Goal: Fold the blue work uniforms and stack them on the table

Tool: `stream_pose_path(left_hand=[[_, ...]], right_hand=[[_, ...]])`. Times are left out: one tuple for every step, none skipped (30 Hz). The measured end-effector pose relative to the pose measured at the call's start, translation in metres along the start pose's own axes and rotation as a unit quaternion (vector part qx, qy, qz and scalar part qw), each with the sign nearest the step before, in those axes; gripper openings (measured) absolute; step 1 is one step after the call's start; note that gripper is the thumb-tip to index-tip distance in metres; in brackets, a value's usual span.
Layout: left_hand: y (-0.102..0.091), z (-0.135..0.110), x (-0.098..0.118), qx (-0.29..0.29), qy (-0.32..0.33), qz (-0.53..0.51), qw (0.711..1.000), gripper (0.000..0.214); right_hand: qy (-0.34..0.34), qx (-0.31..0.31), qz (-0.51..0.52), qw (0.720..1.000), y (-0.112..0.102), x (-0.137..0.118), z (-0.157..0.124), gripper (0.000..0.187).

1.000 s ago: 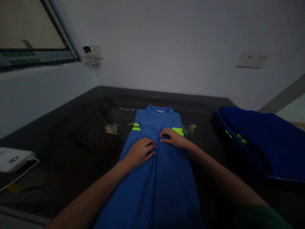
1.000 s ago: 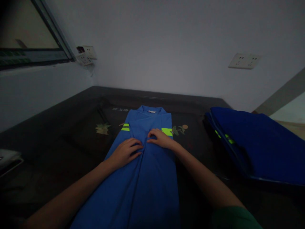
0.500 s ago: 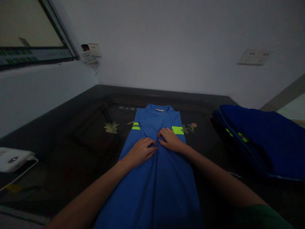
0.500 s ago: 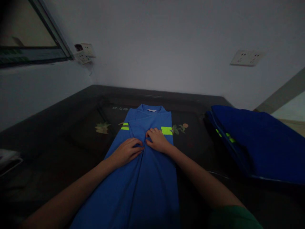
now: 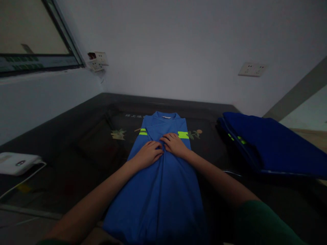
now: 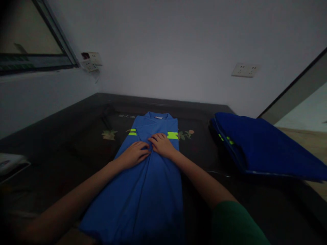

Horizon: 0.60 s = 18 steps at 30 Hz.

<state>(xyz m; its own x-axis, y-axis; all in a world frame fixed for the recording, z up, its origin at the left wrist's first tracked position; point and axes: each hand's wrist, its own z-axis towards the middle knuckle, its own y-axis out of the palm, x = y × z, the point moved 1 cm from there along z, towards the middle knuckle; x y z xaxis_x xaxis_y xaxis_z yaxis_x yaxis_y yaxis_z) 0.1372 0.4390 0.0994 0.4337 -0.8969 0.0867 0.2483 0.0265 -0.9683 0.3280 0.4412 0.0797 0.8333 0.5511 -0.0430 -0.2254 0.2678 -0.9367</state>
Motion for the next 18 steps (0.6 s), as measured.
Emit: stream_pose_path(left_hand=[[-0.005,0.000,0.003,-0.005,-0.009,0.015,1.000,0.021],[-0.012,-0.002,0.008,-0.005,-0.022,0.027,0.999,0.023],[-0.020,-0.005,0.013,-0.001,-0.038,0.033,0.999,0.028],[-0.029,-0.010,0.020,0.008,-0.054,0.030,0.998,0.034],[-0.039,-0.017,0.029,0.024,-0.065,0.015,0.997,0.038],[-0.049,-0.028,0.039,0.042,-0.072,-0.016,0.996,0.039],[-0.058,-0.042,0.051,0.057,-0.074,-0.063,0.994,0.038],[-0.066,-0.059,0.064,0.069,-0.075,-0.121,0.987,0.035],[-0.072,-0.079,0.077,0.072,-0.077,-0.188,0.977,0.033],[-0.074,-0.101,0.089,0.066,-0.086,-0.258,0.960,0.032],[-0.074,-0.124,0.101,0.049,-0.100,-0.326,0.939,0.031],[-0.070,-0.148,0.111,0.023,-0.124,-0.389,0.912,0.033],[-0.063,-0.171,0.119,-0.013,-0.155,-0.447,0.881,0.039],[-0.054,-0.194,0.124,-0.055,-0.191,-0.496,0.846,0.045],[-0.042,-0.214,0.126,-0.091,-0.235,-0.527,0.811,0.051],[-0.029,-0.232,0.127,-0.115,-0.281,-0.537,0.787,0.055],[-0.015,-0.247,0.125,-0.115,-0.330,-0.526,0.775,0.057],[-0.001,-0.259,0.123,-0.089,-0.378,-0.502,0.773,0.055]], right_hand=[[-0.002,-0.002,0.002,1.000,-0.002,-0.001,-0.001,0.037],[0.001,-0.002,0.007,1.000,-0.004,-0.004,-0.002,0.037],[0.011,0.005,0.017,1.000,-0.009,-0.007,-0.005,0.037],[0.027,0.020,0.033,0.999,-0.015,-0.013,-0.009,0.037],[0.049,0.041,0.056,0.996,-0.023,-0.020,-0.016,0.038],[0.072,0.065,0.087,0.991,-0.033,-0.029,-0.027,0.037],[0.094,0.084,0.125,0.984,-0.045,-0.040,-0.040,0.035],[0.111,0.097,0.168,0.975,-0.060,-0.053,-0.056,0.032],[0.123,0.093,0.217,0.964,-0.075,-0.067,-0.076,0.028],[0.131,0.074,0.270,0.951,-0.091,-0.082,-0.098,0.024],[0.142,0.042,0.327,0.933,-0.106,-0.098,-0.123,0.022],[0.162,-0.009,0.385,0.908,-0.119,-0.112,-0.150,0.021],[0.191,-0.070,0.441,0.874,-0.128,-0.126,-0.178,0.024],[0.215,-0.145,0.494,0.830,-0.132,-0.139,-0.206,0.029],[0.248,-0.216,0.537,0.777,-0.131,-0.151,-0.234,0.035],[0.282,-0.268,0.558,0.733,-0.125,-0.160,-0.260,0.037],[0.309,-0.300,0.558,0.710,-0.115,-0.167,-0.282,0.039],[0.343,-0.295,0.540,0.710,-0.101,-0.172,-0.300,0.040]])
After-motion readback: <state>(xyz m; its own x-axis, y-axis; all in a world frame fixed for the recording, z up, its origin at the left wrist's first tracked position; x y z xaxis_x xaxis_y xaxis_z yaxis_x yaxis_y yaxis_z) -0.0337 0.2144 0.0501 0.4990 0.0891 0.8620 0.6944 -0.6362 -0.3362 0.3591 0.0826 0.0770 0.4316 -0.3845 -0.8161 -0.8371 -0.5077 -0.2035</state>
